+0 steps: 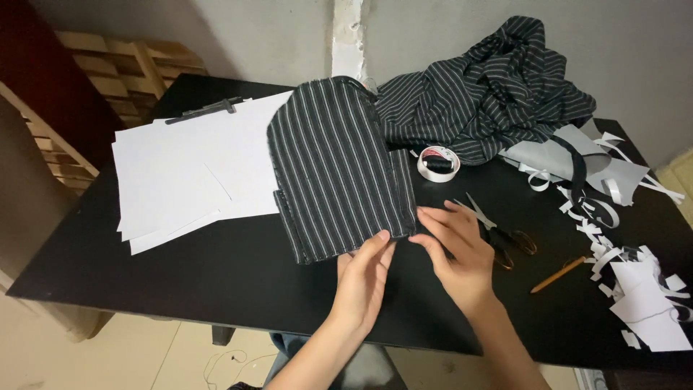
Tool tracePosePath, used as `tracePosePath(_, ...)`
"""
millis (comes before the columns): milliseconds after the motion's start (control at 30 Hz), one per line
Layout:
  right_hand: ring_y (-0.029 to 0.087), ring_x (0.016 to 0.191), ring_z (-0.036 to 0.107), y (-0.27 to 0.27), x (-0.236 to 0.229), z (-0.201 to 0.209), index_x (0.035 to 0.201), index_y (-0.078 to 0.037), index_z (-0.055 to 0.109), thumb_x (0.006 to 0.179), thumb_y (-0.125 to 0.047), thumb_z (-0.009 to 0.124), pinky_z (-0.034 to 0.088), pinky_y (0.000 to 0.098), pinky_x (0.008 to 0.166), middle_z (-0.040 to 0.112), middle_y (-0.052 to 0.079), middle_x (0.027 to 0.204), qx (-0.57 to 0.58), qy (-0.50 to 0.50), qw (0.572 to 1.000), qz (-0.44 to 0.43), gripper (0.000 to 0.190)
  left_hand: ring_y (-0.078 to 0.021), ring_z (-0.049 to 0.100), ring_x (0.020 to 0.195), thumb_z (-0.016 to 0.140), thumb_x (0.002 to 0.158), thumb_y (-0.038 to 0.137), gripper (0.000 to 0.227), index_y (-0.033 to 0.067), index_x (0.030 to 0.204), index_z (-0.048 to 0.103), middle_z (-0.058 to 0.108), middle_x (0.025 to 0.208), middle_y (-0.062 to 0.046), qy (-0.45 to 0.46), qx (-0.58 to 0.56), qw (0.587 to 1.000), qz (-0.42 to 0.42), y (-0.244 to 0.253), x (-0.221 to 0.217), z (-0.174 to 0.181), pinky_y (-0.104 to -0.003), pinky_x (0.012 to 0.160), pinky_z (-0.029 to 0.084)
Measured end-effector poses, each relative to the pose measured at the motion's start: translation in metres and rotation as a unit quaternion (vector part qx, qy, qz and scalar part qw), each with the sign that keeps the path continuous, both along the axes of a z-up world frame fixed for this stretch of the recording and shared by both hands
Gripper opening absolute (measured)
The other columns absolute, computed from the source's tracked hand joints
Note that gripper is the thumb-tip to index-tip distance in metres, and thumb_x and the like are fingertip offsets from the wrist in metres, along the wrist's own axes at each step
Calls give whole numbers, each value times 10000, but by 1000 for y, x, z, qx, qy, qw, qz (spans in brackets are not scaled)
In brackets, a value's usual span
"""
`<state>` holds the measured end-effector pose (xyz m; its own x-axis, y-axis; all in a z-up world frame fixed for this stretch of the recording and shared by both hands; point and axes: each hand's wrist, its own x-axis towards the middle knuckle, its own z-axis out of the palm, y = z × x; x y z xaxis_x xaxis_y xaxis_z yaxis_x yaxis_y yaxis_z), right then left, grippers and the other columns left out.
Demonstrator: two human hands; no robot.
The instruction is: Inspecting a handmade striped fabric pouch and trimming excess material and loose threads with scissors.
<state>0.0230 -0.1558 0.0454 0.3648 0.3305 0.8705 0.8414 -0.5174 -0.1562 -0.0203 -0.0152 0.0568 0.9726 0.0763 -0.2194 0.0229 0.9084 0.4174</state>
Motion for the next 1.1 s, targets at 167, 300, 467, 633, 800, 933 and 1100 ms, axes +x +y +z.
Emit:
tracePosePath(167, 209, 996, 611, 1, -2, -4, 1044, -29, 654, 811, -41, 734, 460, 422, 1035, 640, 59, 1029, 2, 10, 999, -42, 246, -235, 655, 911, 625, 791, -14, 96, -85, 853, 610, 672, 895, -177, 10, -12, 1000, -18, 0, 2, -3, -351, 962, 514)
tracePosePath(300, 193, 987, 615, 4, -6, -2, 1038, -56, 641, 831, -85, 700, 427, 432, 1057, 634, 53, 1008, 1, 50, 996, -77, 217, -246, 649, 954, 622, 782, -15, 120, -97, 869, 620, 674, 955, -195, 16, -18, 999, -26, 1, 5, -9, -348, 990, 496)
tracePosePath(467, 253, 1107, 565, 2, -2, -14, 1196, -13, 583, 859, -28, 686, 457, 398, 1049, 579, 90, 1161, -4, 14, 996, -86, 353, -196, 643, 864, 648, 783, -1, 64, -59, 777, 621, 645, 808, -123, 19, 2, 999, -50, 3, 3, -7, -329, 950, 518)
tracePosePath(633, 232, 912, 610, 1, -1, -11, 1013, 59, 648, 863, 66, 644, 466, 490, 995, 597, 149, 964, -17, -74, 993, -94, 150, -239, 647, 987, 627, 787, 26, 138, -54, 900, 640, 683, 1004, -168, 38, -17, 995, -91, 2, 0, -3, -335, 1009, 477)
tracePosePath(800, 262, 926, 616, 0, -3, -11, 985, 10, 642, 832, -20, 693, 487, 493, 984, 629, 133, 950, 68, -38, 997, -21, 164, -259, 692, 844, 640, 794, 29, 55, 32, 740, 633, 701, 835, -173, 43, -96, 988, -110, 9, 5, -9, -386, 951, 525)
tracePosePath(933, 256, 894, 626, 1, -8, -12, 930, 21, 648, 811, -20, 708, 502, 479, 953, 643, 145, 926, 78, -26, 996, -33, 140, -278, 690, 832, 639, 789, 35, 79, 39, 729, 587, 684, 783, -181, 55, -99, 987, -115, 10, 6, -5, -401, 957, 522)
tracePosePath(1100, 246, 884, 621, 0, -5, -9, 933, 6, 627, 846, 7, 689, 483, 429, 907, 640, 129, 926, 49, -23, 995, -83, 107, -236, 611, 1080, 502, 879, 411, 583, -69, 1199, 589, 621, 1167, -217, 33, 33, 951, -305, 22, 9, -5, -285, 883, 491)
